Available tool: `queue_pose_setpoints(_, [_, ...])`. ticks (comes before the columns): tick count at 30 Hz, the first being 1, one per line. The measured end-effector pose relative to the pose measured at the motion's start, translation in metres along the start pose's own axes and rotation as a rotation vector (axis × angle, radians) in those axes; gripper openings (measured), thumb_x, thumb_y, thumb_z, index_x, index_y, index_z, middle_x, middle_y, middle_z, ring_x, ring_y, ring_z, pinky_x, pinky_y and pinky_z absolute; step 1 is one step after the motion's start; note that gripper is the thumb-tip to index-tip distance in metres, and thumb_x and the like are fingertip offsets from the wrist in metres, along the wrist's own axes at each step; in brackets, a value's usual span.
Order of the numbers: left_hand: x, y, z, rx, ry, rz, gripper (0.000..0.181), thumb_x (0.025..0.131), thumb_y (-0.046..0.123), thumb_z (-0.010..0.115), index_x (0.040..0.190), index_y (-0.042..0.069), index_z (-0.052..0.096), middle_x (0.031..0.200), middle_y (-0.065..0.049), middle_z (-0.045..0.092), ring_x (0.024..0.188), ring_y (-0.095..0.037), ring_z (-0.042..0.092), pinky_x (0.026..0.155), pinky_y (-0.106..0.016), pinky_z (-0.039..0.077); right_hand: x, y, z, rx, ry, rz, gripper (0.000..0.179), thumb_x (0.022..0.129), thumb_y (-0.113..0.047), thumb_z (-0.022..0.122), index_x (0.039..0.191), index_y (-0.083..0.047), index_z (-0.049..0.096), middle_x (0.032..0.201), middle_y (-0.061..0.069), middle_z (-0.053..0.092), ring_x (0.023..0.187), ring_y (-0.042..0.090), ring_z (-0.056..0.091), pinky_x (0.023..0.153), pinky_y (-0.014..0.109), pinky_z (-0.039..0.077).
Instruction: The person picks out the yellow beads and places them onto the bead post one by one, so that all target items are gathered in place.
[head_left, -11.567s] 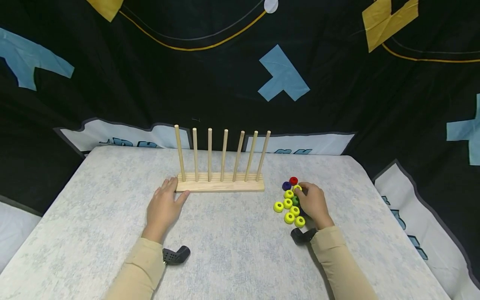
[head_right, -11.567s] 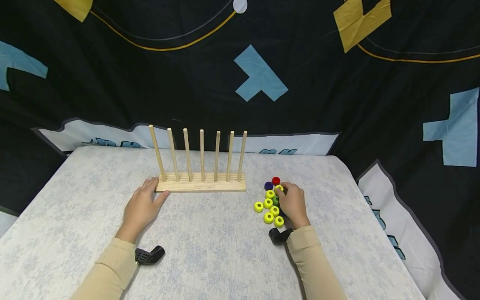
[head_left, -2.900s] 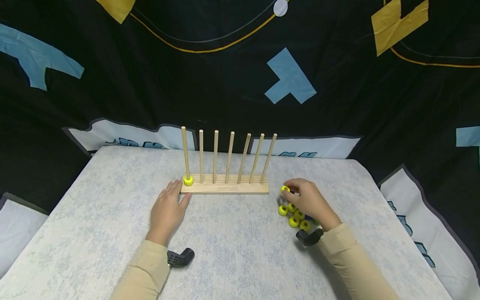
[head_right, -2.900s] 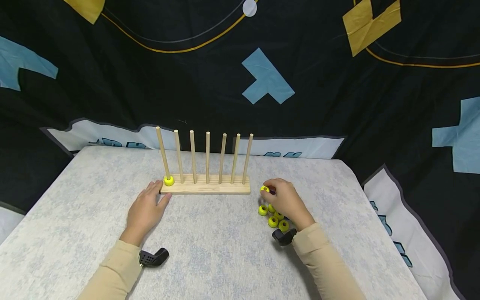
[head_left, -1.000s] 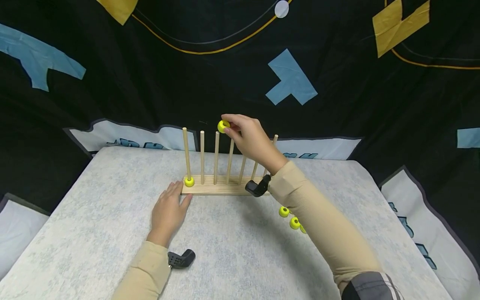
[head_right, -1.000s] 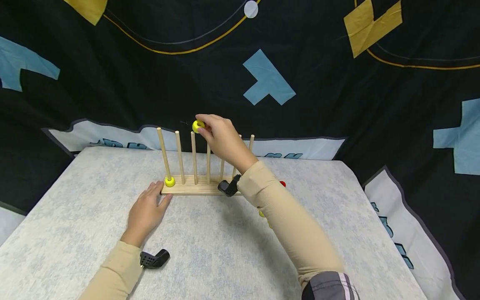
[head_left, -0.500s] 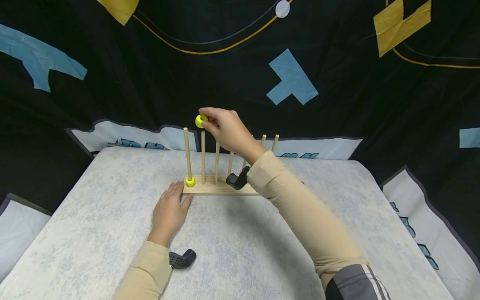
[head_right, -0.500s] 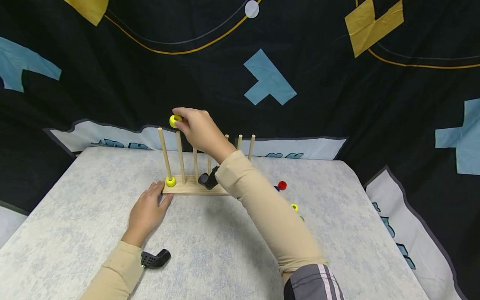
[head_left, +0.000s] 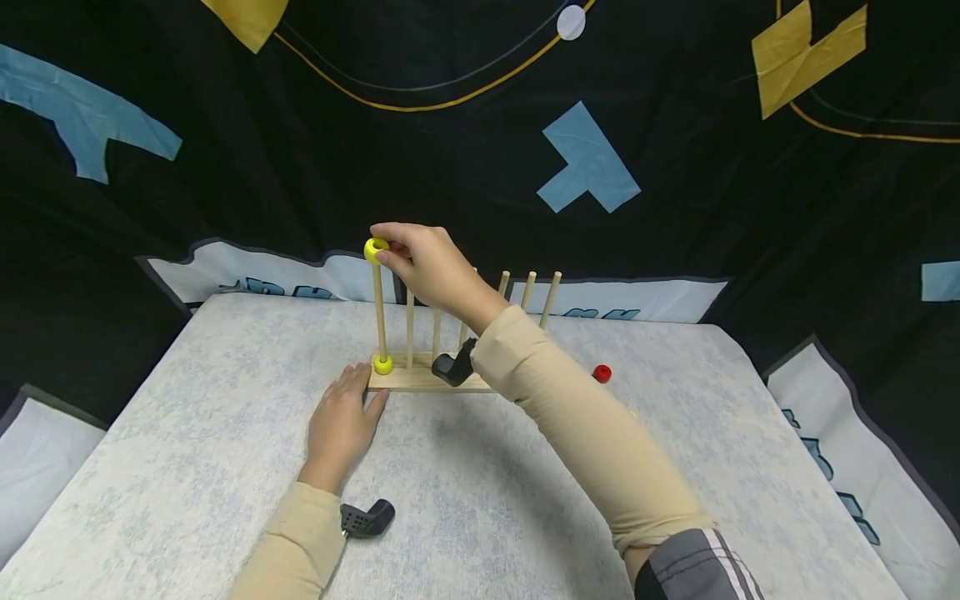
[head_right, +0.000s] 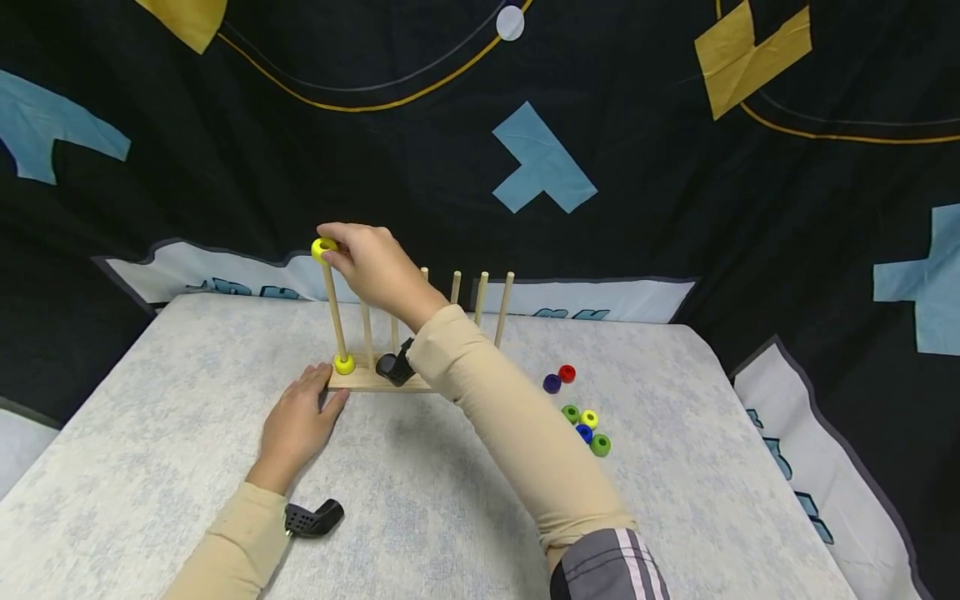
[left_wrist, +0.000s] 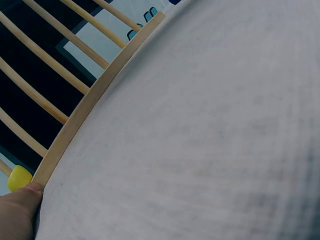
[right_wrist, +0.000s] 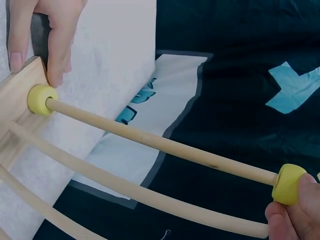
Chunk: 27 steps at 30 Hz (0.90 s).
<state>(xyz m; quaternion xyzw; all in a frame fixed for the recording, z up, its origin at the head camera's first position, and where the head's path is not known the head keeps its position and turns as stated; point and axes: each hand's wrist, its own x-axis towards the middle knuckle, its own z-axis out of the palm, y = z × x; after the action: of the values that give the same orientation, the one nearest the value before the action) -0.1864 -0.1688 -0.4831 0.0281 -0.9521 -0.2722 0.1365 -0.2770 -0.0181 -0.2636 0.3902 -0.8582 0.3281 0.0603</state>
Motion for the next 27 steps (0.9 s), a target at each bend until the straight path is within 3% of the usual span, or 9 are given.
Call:
queue_pose_setpoints(15, [0.0003,0.0004,0.0008,0.004,0.005,0.008,0.060,0.099,0.031,0.061,0.145,-0.004,0.045,0.150,-0.023,0.047,0.143,-0.041,0.039,0.119,-0.056,0.031,0.0001,0.0037,0.0048,-0.014,-0.023,-0.002,0.039,0.099,-0.015,0.062,0.136,-0.005,0.058,0.120,0.007,0.070,0.097,0.011,0.063,0.087,0.013,0.053])
queue_pose_setpoints(27, [0.0006,-0.0016,0.0019,-0.002,0.004,0.002,0.061,0.100,0.032,0.060,0.145,-0.004,0.044,0.151,-0.023,0.046,0.144,-0.040,0.038,0.120,-0.056,0.030,-0.0050,0.0069,0.0020,-0.028,0.013,-0.028,0.037,0.100,-0.017,0.061,0.135,-0.005,0.060,0.134,0.008,0.065,0.108,0.013,0.066,0.095,0.015,0.053])
